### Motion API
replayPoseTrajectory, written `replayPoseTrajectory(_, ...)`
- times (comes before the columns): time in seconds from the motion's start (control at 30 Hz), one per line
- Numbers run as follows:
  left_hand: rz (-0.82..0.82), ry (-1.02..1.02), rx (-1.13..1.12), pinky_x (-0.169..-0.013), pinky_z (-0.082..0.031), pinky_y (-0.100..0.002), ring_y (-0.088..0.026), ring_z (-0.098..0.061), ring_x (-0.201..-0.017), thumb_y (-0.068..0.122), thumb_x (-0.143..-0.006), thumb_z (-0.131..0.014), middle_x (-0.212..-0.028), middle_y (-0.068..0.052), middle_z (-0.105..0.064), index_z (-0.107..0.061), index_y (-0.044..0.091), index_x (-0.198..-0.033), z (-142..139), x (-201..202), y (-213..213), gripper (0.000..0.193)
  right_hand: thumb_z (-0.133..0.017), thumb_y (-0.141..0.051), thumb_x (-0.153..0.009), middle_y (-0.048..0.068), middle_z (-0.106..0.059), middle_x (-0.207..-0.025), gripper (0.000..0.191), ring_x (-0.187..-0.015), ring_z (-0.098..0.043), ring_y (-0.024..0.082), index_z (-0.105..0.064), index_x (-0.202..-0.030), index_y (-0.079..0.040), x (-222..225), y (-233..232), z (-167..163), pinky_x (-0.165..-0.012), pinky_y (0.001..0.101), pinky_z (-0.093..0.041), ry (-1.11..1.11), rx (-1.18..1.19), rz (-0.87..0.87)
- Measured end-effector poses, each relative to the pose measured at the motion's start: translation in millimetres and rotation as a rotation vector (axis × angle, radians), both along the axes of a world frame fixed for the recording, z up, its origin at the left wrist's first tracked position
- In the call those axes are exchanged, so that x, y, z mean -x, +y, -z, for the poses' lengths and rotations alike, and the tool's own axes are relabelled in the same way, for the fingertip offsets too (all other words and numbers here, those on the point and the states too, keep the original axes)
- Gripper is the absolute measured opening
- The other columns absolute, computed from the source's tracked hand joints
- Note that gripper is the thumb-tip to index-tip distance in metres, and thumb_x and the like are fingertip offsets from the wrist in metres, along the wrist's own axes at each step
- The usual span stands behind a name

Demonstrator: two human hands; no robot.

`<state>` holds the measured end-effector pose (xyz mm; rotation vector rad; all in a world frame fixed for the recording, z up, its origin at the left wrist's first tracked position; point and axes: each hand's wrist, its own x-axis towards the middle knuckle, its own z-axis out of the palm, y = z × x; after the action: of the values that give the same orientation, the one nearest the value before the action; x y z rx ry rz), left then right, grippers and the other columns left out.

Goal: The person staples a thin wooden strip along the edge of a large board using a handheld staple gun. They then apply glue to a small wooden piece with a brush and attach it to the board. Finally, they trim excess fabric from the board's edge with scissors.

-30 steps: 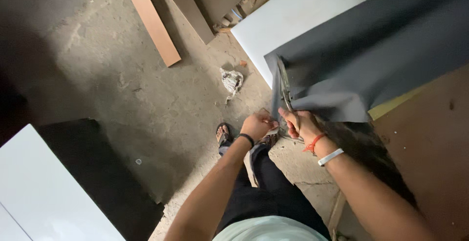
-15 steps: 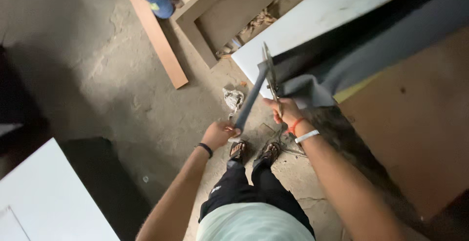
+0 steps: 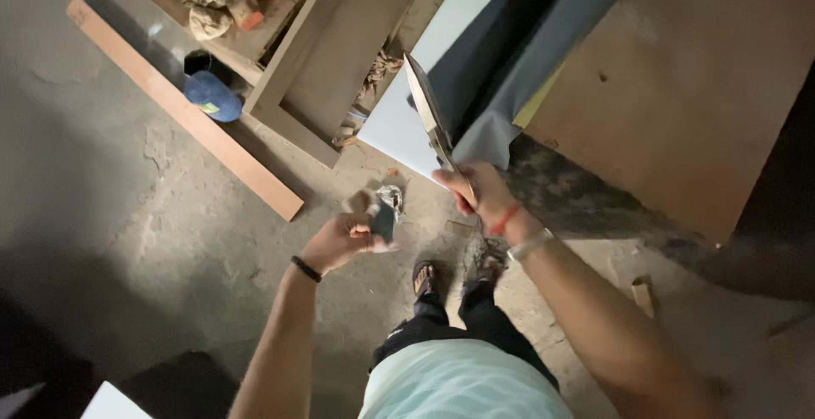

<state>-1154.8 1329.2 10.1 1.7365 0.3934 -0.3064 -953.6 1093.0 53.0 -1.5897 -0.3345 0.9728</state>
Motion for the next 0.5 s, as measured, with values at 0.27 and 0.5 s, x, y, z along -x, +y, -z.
replayPoseTrajectory(0.27, -0.189, -0.359, 0.552, -0.054, -0.042, -0.024, -0.016, -0.064, -0.082, -0.003, -0.095, -0.066, -0.115, -0.013, -0.07, -0.05, 0.005, -0.145, -48.2, -73.8, -62.5, 0.053, -0.062, -0.04, -0.096, 0.001, -0.044, -0.053, 0.038, -0.044, -0.039, 0.012, -0.062, -0.08, -0.006, 115.3, -164.6, -1.8, -0.041, 0.0306, -0.033, 0.061, 0.02, 0.196)
replayPoseTrajectory(0.5, -0.108, -0.392, 0.923, -0.092, -0.059, -0.039, -0.023, -0.069, -0.11, 0.015, -0.102, -0.059, -0.123, -0.013, -0.07, -0.047, 0.001, -0.138, -138.6, -169.0, -223.7, 0.041, -0.064, -0.043, -0.094, 0.005, -0.055, -0.065, 0.041, -0.056, -0.053, 0.016, -0.058, -0.084, -0.004, 183.0, -293.6, -3.9, -0.05, 0.0334, -0.046, 0.032, -0.11, 0.506)
